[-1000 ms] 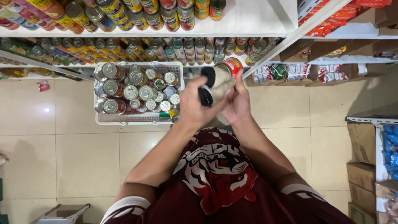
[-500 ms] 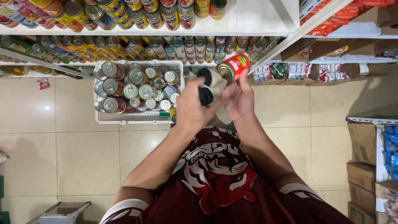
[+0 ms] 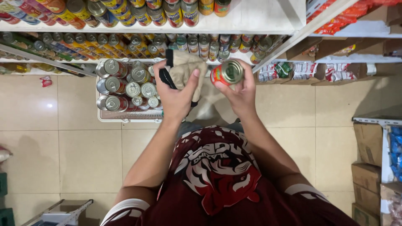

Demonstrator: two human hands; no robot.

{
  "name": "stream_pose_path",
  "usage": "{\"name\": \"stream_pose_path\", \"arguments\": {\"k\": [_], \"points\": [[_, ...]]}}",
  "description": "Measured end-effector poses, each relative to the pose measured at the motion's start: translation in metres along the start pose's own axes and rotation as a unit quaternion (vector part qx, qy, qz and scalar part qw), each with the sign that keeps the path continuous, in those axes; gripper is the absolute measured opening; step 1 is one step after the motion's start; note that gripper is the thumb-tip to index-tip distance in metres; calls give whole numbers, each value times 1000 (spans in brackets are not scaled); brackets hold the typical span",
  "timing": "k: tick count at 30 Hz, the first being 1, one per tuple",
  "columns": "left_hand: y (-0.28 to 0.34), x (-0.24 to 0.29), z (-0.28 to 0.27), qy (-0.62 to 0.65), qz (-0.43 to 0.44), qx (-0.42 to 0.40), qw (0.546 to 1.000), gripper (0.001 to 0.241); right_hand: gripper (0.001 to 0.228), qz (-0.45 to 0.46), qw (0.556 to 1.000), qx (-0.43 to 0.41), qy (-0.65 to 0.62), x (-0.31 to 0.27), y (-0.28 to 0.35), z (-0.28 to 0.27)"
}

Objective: Wiping canned goods with a cloth and placing them on a shelf.

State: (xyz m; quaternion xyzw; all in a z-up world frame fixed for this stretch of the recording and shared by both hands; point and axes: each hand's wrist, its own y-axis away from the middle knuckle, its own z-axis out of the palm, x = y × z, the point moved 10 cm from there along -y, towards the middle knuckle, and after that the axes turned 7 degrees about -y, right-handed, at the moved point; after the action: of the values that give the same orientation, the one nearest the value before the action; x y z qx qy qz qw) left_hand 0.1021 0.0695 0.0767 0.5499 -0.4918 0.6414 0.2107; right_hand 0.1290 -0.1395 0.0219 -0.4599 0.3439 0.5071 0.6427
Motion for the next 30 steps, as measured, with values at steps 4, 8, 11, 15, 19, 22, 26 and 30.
{"name": "stream_pose_path", "arguments": {"k": [4, 8, 11, 15, 19, 22, 26, 30], "points": [[1, 24, 6, -17, 14, -62, 998, 65, 69, -66, 992, -39, 105, -16, -8, 3], [10, 42, 37, -181, 131, -225, 948, 67, 62, -125, 974, -72, 172, -32, -4, 14], [13, 45, 50, -216, 145, -274, 926, 71, 54, -150, 959, -71, 231, -28, 5, 14], [-1, 84, 51, -275, 151, -251, 916, 68, 52, -92, 943, -106, 302, -43, 12, 30], [-1, 82, 45, -291, 163, -206, 920, 60, 59, -96, 937, -90, 323, -46, 11, 29], [2, 80, 38, -332, 157, -189, 911, 58, 70, -85, 945, -93, 302, -45, 10, 28], [10, 90, 41, -358, 188, -236, 884, 63, 66, -98, 945, -70, 303, -40, 9, 23], [17, 112, 51, -331, 240, -280, 869, 58, 52, -99, 959, -57, 261, -39, 12, 26]]}}
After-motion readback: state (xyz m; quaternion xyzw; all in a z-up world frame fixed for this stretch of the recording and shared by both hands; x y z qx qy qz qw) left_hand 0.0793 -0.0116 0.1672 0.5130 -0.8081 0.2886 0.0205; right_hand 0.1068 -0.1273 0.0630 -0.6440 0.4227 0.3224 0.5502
